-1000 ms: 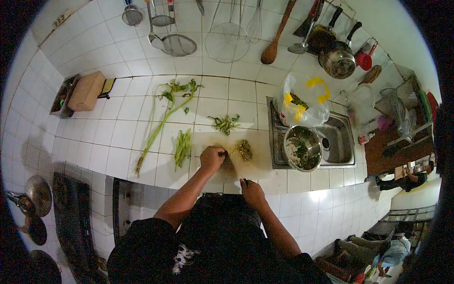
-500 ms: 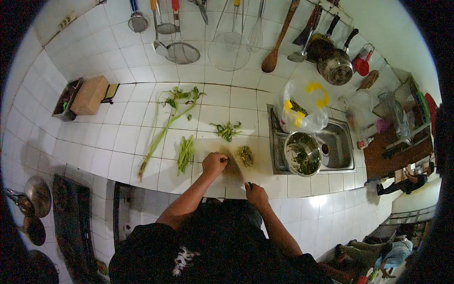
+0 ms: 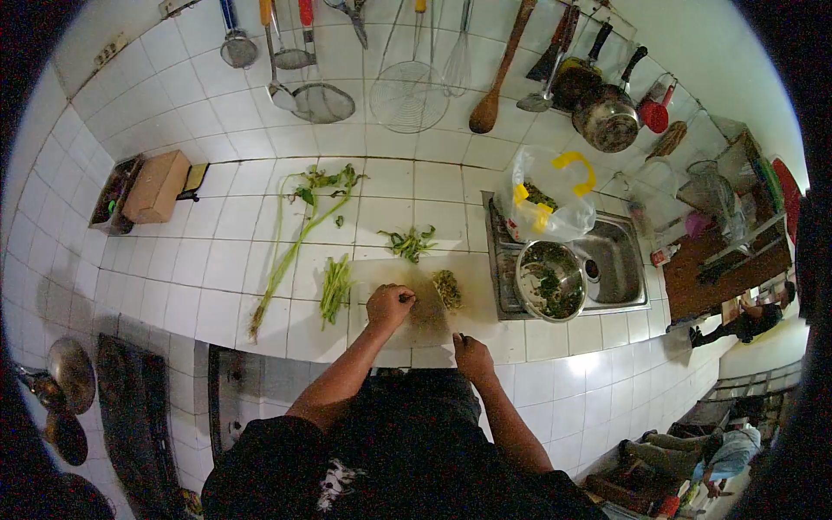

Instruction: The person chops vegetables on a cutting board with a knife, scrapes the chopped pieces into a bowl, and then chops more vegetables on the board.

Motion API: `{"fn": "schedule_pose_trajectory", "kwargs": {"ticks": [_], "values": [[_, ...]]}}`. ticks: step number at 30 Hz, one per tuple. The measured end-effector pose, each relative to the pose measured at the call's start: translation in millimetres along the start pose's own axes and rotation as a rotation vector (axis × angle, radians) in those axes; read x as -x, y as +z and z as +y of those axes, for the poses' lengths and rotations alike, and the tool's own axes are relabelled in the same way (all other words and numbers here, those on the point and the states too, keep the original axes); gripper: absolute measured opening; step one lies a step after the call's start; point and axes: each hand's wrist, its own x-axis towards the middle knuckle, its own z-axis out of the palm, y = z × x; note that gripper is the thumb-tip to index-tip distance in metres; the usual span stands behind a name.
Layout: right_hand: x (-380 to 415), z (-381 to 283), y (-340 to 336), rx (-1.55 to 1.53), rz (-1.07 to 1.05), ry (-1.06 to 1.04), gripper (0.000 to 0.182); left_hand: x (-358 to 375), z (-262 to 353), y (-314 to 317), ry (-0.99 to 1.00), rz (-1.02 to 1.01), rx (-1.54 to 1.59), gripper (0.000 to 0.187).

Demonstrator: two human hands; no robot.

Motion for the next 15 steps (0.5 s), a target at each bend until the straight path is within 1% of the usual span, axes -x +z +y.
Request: {"fn": "schedule_pose_trajectory", "kwargs": {"ticks": [1, 2, 5, 7, 11, 13, 15], "values": [[-1, 10, 5, -0.008, 0.036, -0.074, 0.053, 0, -3, 5, 0.029, 0.057, -0.004, 0.019], [3, 13, 7, -0.006, 0.038, -0.07, 0.053, 0, -4, 10, 0.056, 0.115, -0.008, 0.018], [11, 13, 9, -0.06, 0.08, -0.096, 0.054, -9, -6, 18, 0.077, 0.161, -0.046, 0.018], [14, 13, 12, -0.028, 0.029, -0.029, 0.055, -12, 5, 12, 0.074, 0.137, -0.071, 0.019], [18, 11, 14, -0.04, 0.016, -0.051, 0.056, -13, 10, 9, 0.043, 0.069, -0.095, 0.021], [19, 10, 13, -0.097, 0.009, -0.02, 0.054, -9, 10, 9, 0.037, 0.092, -0.096, 0.021], [21, 8, 10, -0.086, 0.003, -0.026, 0.054, -5, 10, 8, 0.033, 0.112, -0.098, 0.021]]}}
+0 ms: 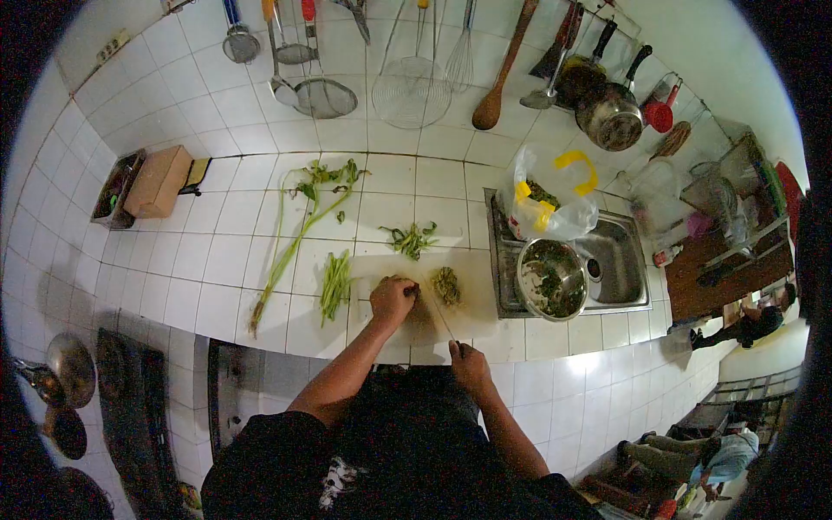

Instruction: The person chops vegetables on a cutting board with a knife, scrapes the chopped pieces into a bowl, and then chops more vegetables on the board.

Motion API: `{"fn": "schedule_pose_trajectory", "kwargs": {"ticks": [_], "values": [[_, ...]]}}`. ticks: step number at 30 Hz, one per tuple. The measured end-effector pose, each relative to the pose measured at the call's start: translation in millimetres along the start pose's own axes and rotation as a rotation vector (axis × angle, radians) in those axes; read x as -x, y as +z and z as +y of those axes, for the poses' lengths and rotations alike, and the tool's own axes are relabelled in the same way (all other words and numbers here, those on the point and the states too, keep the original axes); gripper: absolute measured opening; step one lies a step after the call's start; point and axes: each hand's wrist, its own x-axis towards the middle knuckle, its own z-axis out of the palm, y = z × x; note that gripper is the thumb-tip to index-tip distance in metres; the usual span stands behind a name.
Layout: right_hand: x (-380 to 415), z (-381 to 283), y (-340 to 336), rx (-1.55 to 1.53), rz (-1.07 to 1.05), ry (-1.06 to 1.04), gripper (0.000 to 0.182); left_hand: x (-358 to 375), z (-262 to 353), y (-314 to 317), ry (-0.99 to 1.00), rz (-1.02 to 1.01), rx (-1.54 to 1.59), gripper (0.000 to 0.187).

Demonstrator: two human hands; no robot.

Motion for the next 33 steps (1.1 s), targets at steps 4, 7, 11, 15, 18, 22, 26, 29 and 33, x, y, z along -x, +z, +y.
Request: {"fn": "schedule_pose_trajectory", "kwargs": {"ticks": [4, 7, 11, 15, 18, 22, 26, 29, 33], "values": [[-4, 2, 0, 0.036, -0.031, 0.002, 0.053, 1, 0, -1, 0.025, 0.038, 0.037, 0.02], [-2, -8, -8, 0.035, -0.063, 0.02, 0.054, -1, -1, 0, 0.01, 0.026, 0.04, 0.02], [-10, 5, 1, 0.078, -0.081, -0.036, 0.055, -2, -3, 1, -0.014, 0.004, 0.021, 0.02], [-13, -11, -10, 0.072, -0.113, -0.031, 0.055, -2, -5, 4, -0.011, 0.001, 0.02, 0.02], [-23, -21, -11, 0.079, -0.123, -0.141, 0.056, -1, -3, 1, -0.016, 0.005, 0.007, 0.018], [-24, -37, -23, 0.234, -0.122, -0.222, 0.046, -4, -3, 1, -0.03, 0.031, 0.037, 0.017], [-26, -3, -11, 0.127, -0.2, -0.03, 0.058, -2, -10, 8, -0.023, 0.081, 0.097, 0.016], [-23, 3, -10, 0.134, -0.137, -0.076, 0.058, -2, -3, 3, -0.041, 0.042, 0.059, 0.016], [-33, -3, -14, 0.147, -0.168, -0.095, 0.058, -2, -2, 3, -0.018, 0.05, 0.051, 0.016]]}}
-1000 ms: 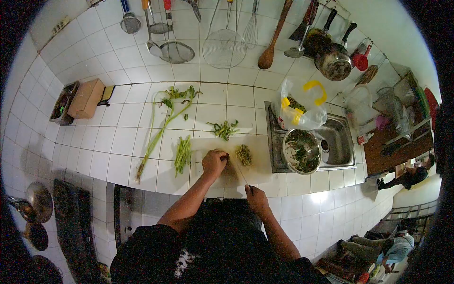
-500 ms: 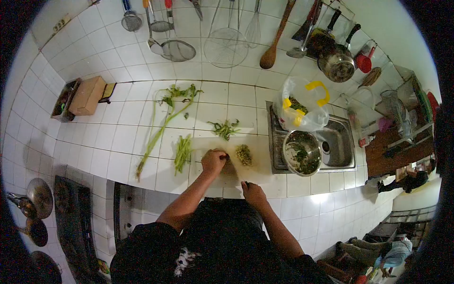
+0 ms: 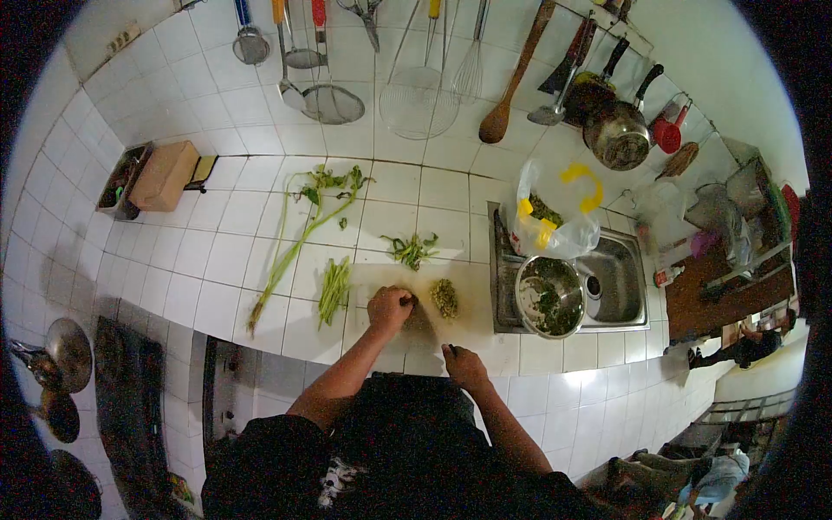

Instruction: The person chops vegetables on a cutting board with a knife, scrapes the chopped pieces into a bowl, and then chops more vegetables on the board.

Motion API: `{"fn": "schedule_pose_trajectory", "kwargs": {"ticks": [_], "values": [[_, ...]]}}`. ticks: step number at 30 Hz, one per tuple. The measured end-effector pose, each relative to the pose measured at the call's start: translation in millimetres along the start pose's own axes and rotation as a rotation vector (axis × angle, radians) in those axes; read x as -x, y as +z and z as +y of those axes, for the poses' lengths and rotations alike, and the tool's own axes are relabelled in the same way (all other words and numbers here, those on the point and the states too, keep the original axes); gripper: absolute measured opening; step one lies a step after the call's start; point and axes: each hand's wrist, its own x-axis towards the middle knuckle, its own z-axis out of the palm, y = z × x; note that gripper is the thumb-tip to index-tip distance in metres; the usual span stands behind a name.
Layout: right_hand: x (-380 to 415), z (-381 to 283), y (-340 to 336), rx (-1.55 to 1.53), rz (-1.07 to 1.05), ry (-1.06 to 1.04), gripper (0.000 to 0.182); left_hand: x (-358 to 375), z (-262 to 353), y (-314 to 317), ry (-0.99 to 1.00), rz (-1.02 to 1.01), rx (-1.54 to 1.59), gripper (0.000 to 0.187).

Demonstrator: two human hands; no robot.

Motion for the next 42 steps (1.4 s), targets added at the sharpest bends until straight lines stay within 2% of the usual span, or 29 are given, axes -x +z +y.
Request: {"fn": "schedule_pose_trajectory", "kwargs": {"ticks": [6, 8, 12, 14, 18, 21, 27, 29, 32, 34, 36, 38, 40, 42], "values": [[-6, -5, -10, 0.031, -0.022, -0.126, 0.059, 4, 4, -2, -0.065, -0.003, -0.031, 0.018], [-19, 9, 0, 0.054, -0.056, -0.1, 0.059, 8, -6, 7, -0.047, 0.008, -0.026, 0.018], [-8, -7, -23, 0.072, -0.086, -0.116, 0.059, 4, -5, 3, -0.02, -0.014, 0.034, 0.018], [-11, 3, -20, 0.024, -0.108, 0.031, 0.059, 3, -5, 5, -0.039, -0.016, 0.025, 0.018], [-6, 13, -30, 0.022, -0.121, 0.021, 0.06, -5, -5, 15, -0.103, 0.006, -0.027, 0.017], [-1, 24, -31, -0.031, -0.096, -0.062, 0.06, -5, 3, 14, -0.148, 0.001, -0.051, 0.017], [6, 29, -49, -0.036, -0.102, -0.099, 0.061, 3, 1, 14, -0.036, 0.105, -0.071, 0.02], [9, 27, -58, -0.033, -0.101, -0.205, 0.061, 4, 3, 14, -0.059, 0.082, -0.059, 0.02], [-2, 41, -45, 0.0, -0.102, -0.156, 0.061, 1, 5, 13, -0.123, 0.018, -0.028, 0.02], [-6, 45, -42, 0.012, -0.125, -0.138, 0.062, 1, 8, 13, -0.109, 0.013, -0.133, 0.019], [-11, 46, -43, 0.021, -0.15, -0.122, 0.062, 1, 10, 12, -0.121, 0.031, -0.104, 0.019], [-10, 48, -44, 0.024, -0.132, -0.193, 0.063, 6, 12, 11, -0.141, 0.04, -0.077, 0.018], [-8, 48, -45, 0.021, -0.147, -0.172, 0.063, 9, 14, 14, -0.08, 0.157, -0.113, 0.018], [-10, 46, -49, 0.012, -0.154, -0.154, 0.063, 8, 13, 15, -0.06, 0.149, -0.1, 0.018]]}}
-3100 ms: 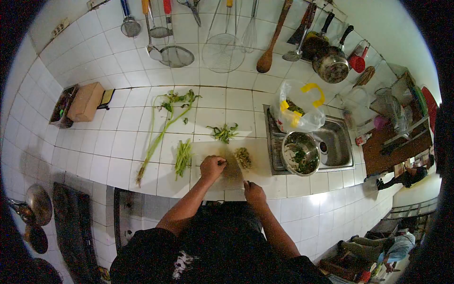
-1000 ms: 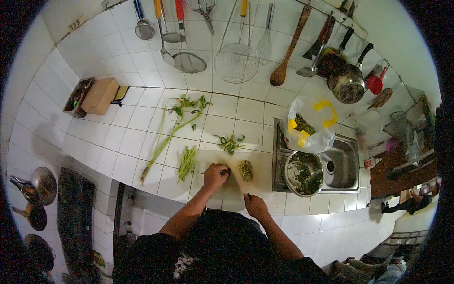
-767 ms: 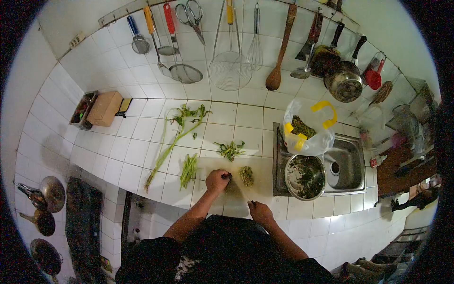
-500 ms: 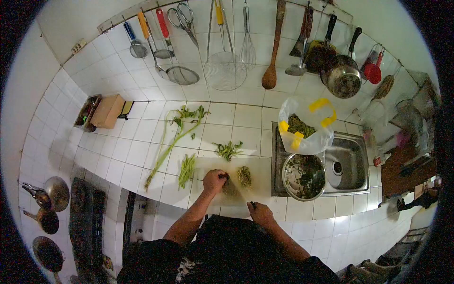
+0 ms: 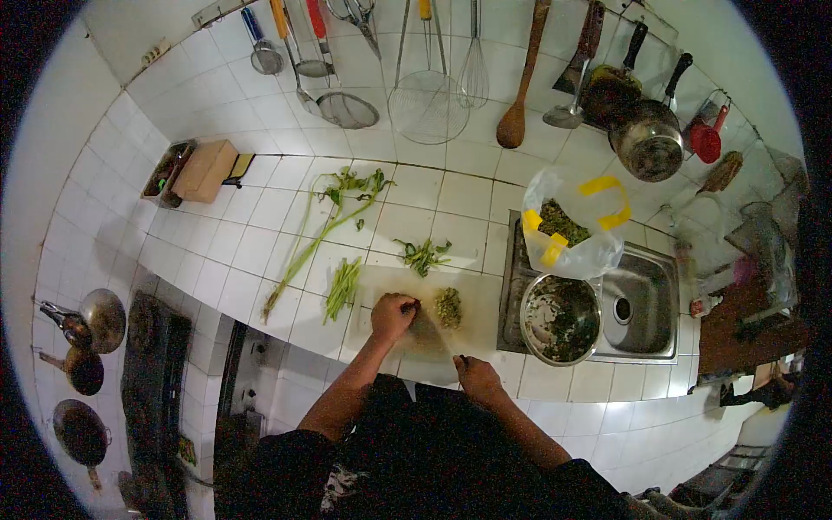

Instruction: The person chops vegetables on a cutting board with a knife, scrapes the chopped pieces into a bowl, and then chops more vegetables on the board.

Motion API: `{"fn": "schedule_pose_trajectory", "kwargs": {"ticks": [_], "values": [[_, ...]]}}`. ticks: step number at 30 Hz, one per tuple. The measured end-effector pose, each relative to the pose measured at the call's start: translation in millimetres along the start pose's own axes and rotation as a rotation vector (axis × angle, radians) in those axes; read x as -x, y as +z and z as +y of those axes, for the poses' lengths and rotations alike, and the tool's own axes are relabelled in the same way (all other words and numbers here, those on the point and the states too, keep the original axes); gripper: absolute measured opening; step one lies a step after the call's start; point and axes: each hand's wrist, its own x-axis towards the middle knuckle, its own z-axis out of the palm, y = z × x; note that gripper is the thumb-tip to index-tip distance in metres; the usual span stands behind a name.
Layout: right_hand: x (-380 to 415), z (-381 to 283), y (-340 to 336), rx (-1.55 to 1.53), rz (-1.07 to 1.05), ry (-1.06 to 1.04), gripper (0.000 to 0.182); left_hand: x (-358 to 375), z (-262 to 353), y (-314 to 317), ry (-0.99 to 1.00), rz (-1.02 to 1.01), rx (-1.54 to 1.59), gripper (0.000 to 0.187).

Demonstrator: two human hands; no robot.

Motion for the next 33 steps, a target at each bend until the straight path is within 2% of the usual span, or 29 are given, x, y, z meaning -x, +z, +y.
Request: {"fn": "schedule_pose_trajectory", "kwargs": {"ticks": [3, 6, 8, 11, 16, 19, 24, 26, 29, 31, 33], "values": [[-3, -4, 3, -0.058, -0.065, 0.006, 0.063, 1, -3, 1, -0.005, -0.02, 0.015, 0.018], [-11, -6, 9, 0.006, -0.037, 0.019, 0.053, -1, -8, 3, -0.027, -0.031, 0.03, 0.018], [-11, -25, -2, -0.025, 0.027, -0.122, 0.06, -2, -12, 5, -0.019, -0.035, 0.041, 0.017], [-22, -27, -1, 0.032, -0.009, 0.004, 0.058, -5, -14, 5, 0.011, -0.037, 0.01, 0.016], [-10, -18, -7, 0.019, 0.001, -0.007, 0.056, -4, -8, -3, -0.082, -0.136, 0.083, 0.018], [-12, -27, -13, 0.049, -0.007, 0.002, 0.056, 2, -10, 2, -0.007, -0.057, 0.047, 0.021], [-13, -26, -13, 0.038, 0.0, -0.015, 0.057, 2, -7, -4, -0.066, -0.11, 0.005, 0.023], [-15, -17, -8, 0.098, -0.061, 0.086, 0.05, 4, -6, -5, -0.069, -0.118, 0.017, 0.023], [-2, -25, -16, 0.01, -0.01, 0.065, 0.052, 5, -8, 0, -0.041, -0.04, -0.004, 0.023], [-10, -12, -3, 0.057, -0.007, 0.062, 0.053, 2, -11, 1, -0.161, -0.126, 0.064, 0.021], [-13, -9, -2, 0.101, -0.004, 0.064, 0.054, 1, -14, 4, -0.124, -0.099, 0.063, 0.02]]}}
